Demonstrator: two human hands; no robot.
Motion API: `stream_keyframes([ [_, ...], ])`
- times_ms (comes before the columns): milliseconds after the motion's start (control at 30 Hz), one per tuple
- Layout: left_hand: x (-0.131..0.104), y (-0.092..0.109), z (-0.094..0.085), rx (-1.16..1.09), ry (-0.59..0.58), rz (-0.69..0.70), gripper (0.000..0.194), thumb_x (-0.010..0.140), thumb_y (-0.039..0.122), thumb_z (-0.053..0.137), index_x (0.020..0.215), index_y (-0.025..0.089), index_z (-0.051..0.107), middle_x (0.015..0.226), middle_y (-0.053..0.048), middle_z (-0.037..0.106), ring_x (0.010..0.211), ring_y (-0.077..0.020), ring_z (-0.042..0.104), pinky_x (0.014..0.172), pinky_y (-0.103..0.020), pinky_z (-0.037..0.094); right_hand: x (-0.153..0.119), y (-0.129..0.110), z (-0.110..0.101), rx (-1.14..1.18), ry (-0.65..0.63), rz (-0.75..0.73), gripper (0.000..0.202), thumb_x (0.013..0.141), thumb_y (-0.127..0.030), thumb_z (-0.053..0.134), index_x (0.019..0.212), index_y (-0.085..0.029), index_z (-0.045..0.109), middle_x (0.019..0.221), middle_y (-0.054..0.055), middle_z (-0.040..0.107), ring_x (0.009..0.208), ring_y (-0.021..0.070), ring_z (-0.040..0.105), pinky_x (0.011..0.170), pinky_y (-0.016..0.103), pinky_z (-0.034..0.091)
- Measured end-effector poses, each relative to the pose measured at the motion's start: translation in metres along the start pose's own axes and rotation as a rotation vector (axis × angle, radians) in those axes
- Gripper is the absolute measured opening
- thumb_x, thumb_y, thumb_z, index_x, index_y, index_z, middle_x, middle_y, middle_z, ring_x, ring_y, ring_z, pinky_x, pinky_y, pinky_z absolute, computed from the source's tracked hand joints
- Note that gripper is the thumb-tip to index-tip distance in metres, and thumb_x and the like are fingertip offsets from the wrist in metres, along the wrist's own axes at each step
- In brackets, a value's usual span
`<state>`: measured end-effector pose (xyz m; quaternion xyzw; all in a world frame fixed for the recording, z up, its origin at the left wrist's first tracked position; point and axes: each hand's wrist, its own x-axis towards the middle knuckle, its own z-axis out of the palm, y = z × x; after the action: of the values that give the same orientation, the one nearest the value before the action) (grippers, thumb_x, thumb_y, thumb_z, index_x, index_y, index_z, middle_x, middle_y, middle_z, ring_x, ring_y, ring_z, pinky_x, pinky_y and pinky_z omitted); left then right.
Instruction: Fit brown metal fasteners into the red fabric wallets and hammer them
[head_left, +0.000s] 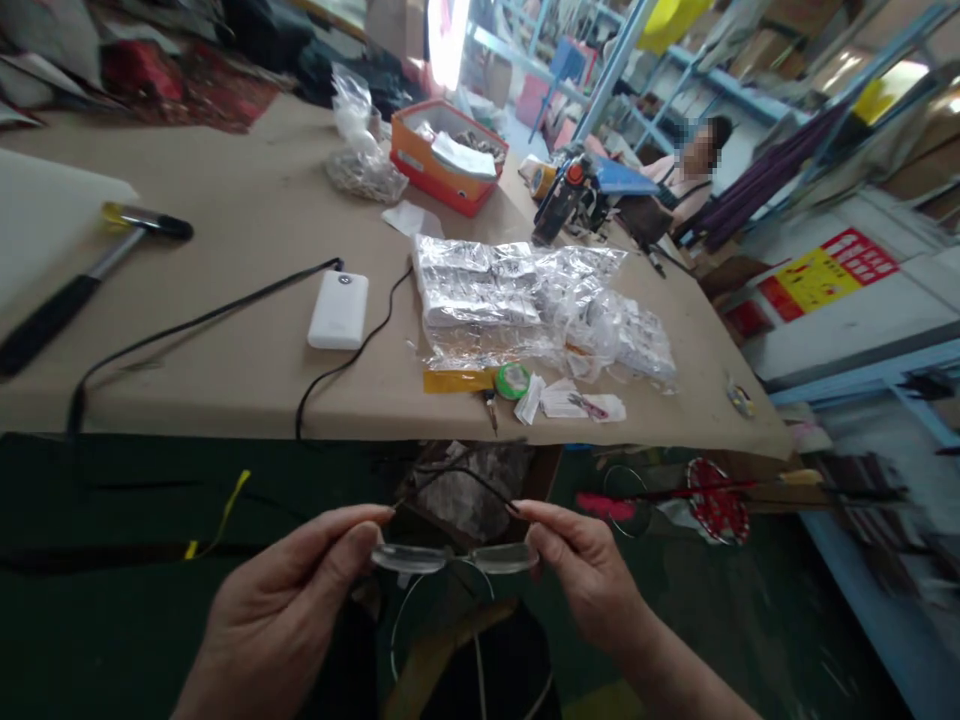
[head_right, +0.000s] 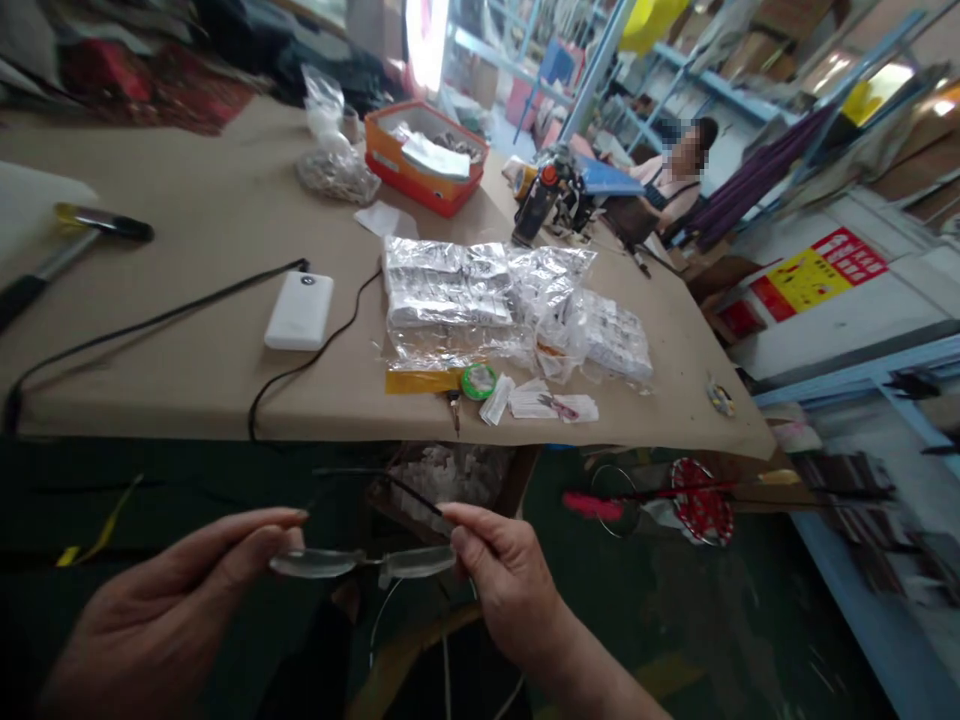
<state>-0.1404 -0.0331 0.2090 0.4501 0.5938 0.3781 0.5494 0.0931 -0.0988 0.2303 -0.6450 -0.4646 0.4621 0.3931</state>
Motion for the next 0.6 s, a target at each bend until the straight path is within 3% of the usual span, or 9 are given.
stream_keyframes([
  [100,0.004,-0.011,0.012,-0.052,-0.261,-0.16,0.041,0.067,0.054,0.069,0.089,0.02,0.073,0.066,-0.003,0.068,0.06,-0.0171,0.061,0.053,-0.023,0.051,-0.006,0.023,-0.007,0.187,-0.01,0.166,0.029,0.083,-0.039,0.06,0.102,-0.02,0.07,0.052,-0.004,0.053,0.049,0.0087,0.046,0.053,0.024,0.037],
  [167,0.009,-0.014,0.021,-0.111,-0.323,-0.177,0.043,0.073,0.054,0.064,0.098,0.019,0.071,0.065,-0.002,0.066,0.06,-0.015,0.059,0.057,-0.022,0.051,-0.005,0.034,-0.017,0.317,0.008,0.222,0.028,0.082,-0.04,0.061,0.097,-0.018,0.07,0.05,-0.004,0.051,0.048,0.0082,0.044,0.052,0.024,0.034],
  [300,0.024,-0.016,0.028,-0.171,-0.261,-0.149,0.047,0.076,0.052,0.062,0.11,0.021,0.064,0.085,-0.004,0.069,0.072,-0.0151,0.062,0.064,-0.022,0.052,0.013,0.054,-0.06,0.497,0.162,0.257,0.026,0.076,-0.038,0.068,0.092,-0.017,0.068,0.051,-0.006,0.046,0.047,0.0072,0.041,0.05,0.024,0.031],
  [433,0.041,-0.021,0.021,-0.078,-0.16,-0.132,0.045,0.069,0.055,0.067,0.099,0.021,0.067,0.088,-0.004,0.07,0.076,-0.0155,0.063,0.062,-0.019,0.051,0.048,0.077,-0.121,0.43,0.35,0.223,0.031,0.066,-0.039,0.075,0.086,-0.018,0.063,0.052,-0.009,0.044,0.046,0.0059,0.038,0.048,0.022,0.033],
  [600,0.051,-0.04,0.006,0.047,-0.119,-0.178,0.046,0.067,0.058,0.066,0.094,0.021,0.068,0.084,-0.004,0.071,0.077,-0.0172,0.064,0.062,-0.02,0.053,0.095,0.112,-0.169,0.344,0.384,0.305,0.037,0.06,-0.039,0.076,0.084,-0.017,0.06,0.049,-0.01,0.044,0.044,0.0058,0.041,0.045,0.019,0.033],
])
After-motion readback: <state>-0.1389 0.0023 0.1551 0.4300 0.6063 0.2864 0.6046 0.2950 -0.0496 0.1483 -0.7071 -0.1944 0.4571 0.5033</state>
